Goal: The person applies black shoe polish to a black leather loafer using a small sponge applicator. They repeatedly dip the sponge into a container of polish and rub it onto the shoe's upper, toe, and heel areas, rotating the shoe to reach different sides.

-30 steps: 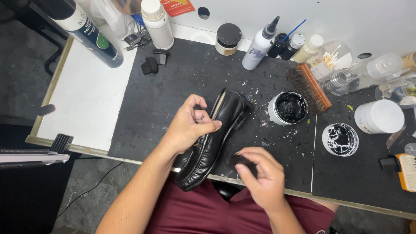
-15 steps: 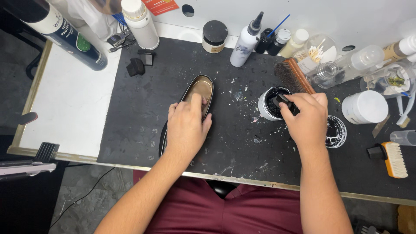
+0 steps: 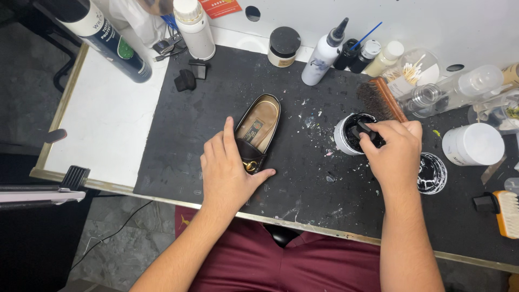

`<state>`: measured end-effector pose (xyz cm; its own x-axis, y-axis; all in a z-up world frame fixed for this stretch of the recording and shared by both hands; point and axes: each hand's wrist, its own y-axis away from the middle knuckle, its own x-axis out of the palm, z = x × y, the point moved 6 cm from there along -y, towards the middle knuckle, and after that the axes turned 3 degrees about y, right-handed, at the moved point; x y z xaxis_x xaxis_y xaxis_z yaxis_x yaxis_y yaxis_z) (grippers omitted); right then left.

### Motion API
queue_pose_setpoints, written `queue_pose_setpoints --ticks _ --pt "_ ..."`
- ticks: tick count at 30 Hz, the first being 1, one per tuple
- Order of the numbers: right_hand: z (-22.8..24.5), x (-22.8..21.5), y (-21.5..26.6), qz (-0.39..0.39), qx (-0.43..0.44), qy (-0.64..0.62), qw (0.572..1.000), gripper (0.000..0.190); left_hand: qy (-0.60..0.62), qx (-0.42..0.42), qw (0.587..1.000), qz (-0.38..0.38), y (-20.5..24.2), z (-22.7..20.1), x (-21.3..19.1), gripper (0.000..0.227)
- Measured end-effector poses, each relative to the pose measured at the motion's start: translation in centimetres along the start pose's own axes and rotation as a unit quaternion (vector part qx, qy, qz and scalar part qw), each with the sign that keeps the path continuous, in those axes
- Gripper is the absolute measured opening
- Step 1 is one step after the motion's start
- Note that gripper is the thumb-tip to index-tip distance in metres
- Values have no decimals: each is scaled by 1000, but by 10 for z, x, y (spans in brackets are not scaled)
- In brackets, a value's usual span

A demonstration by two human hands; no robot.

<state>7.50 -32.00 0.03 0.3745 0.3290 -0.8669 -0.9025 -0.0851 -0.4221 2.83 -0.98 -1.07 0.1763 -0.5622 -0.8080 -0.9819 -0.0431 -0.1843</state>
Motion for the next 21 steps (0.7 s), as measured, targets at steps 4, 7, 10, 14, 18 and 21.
queue_pose_setpoints --ticks 4,7,10,14,18,21 --pt "-1 -10 1 -26 -10 -3 1000 22 9 34 999 -13 1 -1 -6 119" --pt "1 -16 13 -61 35 -122 990 24 143 -8 990 18 -5 13 -7 109" --pt "17 2 47 -30 151 -383 911 28 231 -14 972 47 -14 16 -4 103" --pt "78 35 85 62 124 -582 801 23 327 -131 925 140 -16 27 7 102" --pt "107 54 93 59 112 -587 799 22 341 -113 925 124 -21 27 3 98" --pt "117 61 92 47 120 -592 796 22 328 -131 927 130 -22 29 4 96"
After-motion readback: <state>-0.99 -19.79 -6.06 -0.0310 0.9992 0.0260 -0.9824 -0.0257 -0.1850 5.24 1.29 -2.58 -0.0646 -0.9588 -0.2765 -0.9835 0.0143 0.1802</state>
